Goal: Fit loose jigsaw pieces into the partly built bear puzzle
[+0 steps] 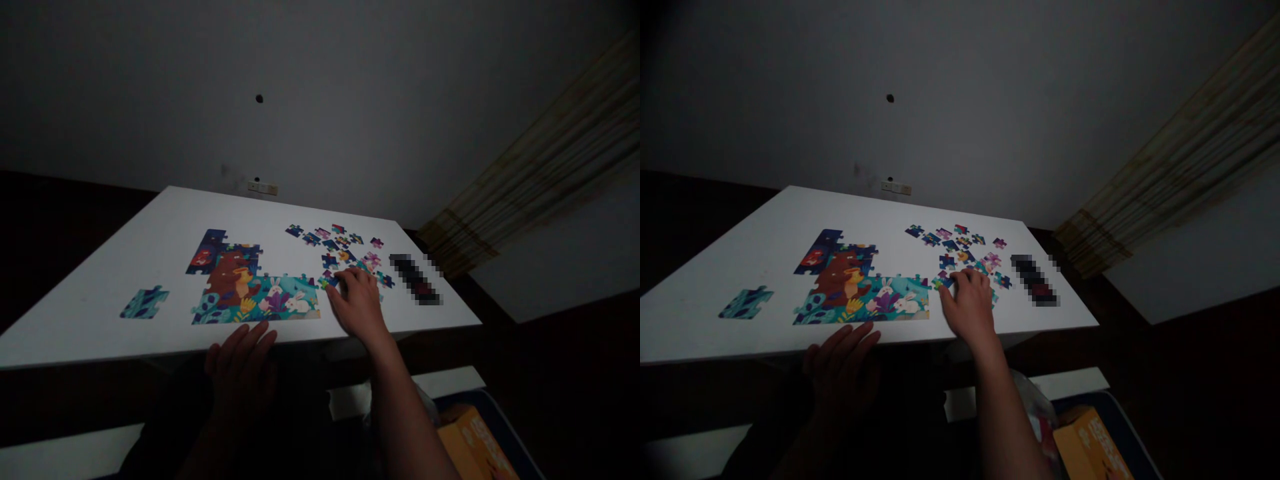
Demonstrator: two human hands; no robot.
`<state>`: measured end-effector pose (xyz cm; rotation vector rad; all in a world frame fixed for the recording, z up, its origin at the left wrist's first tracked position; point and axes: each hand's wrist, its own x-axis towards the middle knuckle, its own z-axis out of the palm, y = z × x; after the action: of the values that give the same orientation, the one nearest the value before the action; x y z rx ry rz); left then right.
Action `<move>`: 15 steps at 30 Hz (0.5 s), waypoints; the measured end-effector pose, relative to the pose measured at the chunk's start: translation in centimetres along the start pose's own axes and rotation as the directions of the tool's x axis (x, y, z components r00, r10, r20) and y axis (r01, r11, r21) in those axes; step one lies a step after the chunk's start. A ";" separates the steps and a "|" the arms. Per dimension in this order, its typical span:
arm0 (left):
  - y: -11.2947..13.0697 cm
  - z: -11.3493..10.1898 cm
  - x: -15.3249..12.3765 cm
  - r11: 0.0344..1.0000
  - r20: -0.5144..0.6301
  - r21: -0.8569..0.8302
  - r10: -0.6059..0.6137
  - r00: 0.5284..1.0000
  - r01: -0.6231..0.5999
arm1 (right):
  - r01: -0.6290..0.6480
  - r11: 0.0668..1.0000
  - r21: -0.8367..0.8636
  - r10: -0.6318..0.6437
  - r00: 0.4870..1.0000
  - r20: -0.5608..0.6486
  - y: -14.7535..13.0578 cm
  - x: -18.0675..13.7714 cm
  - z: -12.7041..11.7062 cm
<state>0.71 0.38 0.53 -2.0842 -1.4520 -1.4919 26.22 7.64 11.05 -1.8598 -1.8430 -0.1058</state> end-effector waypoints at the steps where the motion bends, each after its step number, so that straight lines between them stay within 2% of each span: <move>1: 0.0 0.0 0.0 1.000 0.001 0.004 0.003 1.000 -0.003 | 0.008 1.000 0.023 -0.007 1.000 -0.006 0.1 -0.1 0.0; 5: -0.1 0.0 -0.1 1.000 0.009 0.005 -0.006 1.000 0.006 | 0.036 0.987 0.156 -0.031 0.999 -0.035 0.4 -0.3 -0.3; 15: -0.1 -0.2 0.0 1.000 0.020 0.007 0.010 1.000 -0.010 | -0.035 0.942 0.334 0.034 0.999 0.010 -0.6 -0.4 -1.6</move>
<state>0.53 0.32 0.63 -2.1049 -1.4494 -1.4642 26.08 6.58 12.44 -1.6534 -1.7065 0.2122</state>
